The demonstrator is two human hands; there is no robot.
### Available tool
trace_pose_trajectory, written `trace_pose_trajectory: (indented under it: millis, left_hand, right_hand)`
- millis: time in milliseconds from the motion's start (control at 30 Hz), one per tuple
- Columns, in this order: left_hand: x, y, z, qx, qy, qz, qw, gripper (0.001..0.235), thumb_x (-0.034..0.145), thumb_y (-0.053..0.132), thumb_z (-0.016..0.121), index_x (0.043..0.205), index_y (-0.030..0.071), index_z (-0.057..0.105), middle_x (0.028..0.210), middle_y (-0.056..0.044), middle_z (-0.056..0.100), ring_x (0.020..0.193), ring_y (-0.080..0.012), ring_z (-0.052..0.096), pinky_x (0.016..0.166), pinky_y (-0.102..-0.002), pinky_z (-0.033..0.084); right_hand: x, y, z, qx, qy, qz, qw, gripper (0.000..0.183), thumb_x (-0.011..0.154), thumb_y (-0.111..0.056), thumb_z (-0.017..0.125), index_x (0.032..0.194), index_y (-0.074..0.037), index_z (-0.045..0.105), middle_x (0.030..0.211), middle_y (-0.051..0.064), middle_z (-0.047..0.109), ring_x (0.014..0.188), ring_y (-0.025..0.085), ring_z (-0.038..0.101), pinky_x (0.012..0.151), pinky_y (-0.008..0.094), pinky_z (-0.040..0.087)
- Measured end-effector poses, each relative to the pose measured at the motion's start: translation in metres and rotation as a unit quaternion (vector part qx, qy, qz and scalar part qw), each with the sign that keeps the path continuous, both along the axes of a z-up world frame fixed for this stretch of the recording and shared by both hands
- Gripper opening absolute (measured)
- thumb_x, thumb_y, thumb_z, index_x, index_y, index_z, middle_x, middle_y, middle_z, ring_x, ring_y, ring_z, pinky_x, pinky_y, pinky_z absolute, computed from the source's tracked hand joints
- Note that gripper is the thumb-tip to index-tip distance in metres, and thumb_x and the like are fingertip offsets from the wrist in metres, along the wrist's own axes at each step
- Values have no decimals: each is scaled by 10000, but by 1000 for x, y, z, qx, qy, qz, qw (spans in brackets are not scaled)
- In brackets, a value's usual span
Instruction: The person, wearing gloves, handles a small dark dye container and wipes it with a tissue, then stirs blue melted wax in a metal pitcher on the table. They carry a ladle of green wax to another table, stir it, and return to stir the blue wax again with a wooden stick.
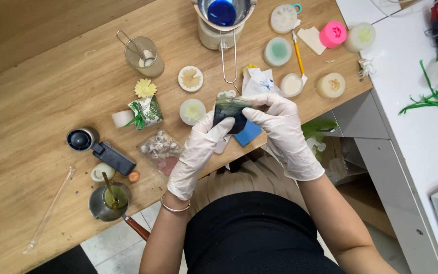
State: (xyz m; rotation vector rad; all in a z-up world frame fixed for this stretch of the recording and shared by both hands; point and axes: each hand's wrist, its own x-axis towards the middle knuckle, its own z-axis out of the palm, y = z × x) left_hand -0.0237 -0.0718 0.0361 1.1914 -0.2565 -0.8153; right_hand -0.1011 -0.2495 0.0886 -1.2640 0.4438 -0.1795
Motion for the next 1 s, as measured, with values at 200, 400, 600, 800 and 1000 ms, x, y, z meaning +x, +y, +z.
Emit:
trace_pose_trajectory:
  millis: [200,400,600,800,1000]
  left_hand:
    - [7,-33,23,22,-129,7,991,361,942,162,738,1263,31,637,1117,-21,719,1018,-85,668,907,-265,560]
    - [-22,-84,41,28,-196,-28,980,198,915,121,776,1086,27,742,980,-30,755,894,-88,682,829,-265,570]
    - [-102,-141,58,13,-382,-52,923,130,884,114,793,987,62,731,914,-42,726,855,-176,682,801,-307,547]
    - [-229,-209,68,-20,-507,-110,855,152,903,134,782,996,83,672,914,-58,672,873,-254,637,808,-375,507]
    - [-382,-268,65,-116,-490,-195,842,207,929,175,785,1047,91,637,982,-41,674,938,-242,632,833,-370,513]
  right_hand:
    - [-27,-18,-5,-11,24,-132,991,108,913,36,756,1008,2,718,971,68,731,873,103,667,823,246,545]
    - [-82,-43,1,21,-45,-196,979,111,908,52,737,972,-15,676,1025,61,752,922,100,680,860,250,558]
    - [-178,-70,8,-24,-42,-262,964,117,952,21,726,1068,15,728,961,28,712,802,63,583,712,218,469]
    - [-307,-102,39,-39,-64,-335,939,150,932,-11,711,1081,-6,717,974,8,701,851,78,617,793,232,516]
    - [-462,-131,17,-68,-73,-438,893,137,917,55,699,1053,37,707,996,33,671,926,120,634,861,253,515]
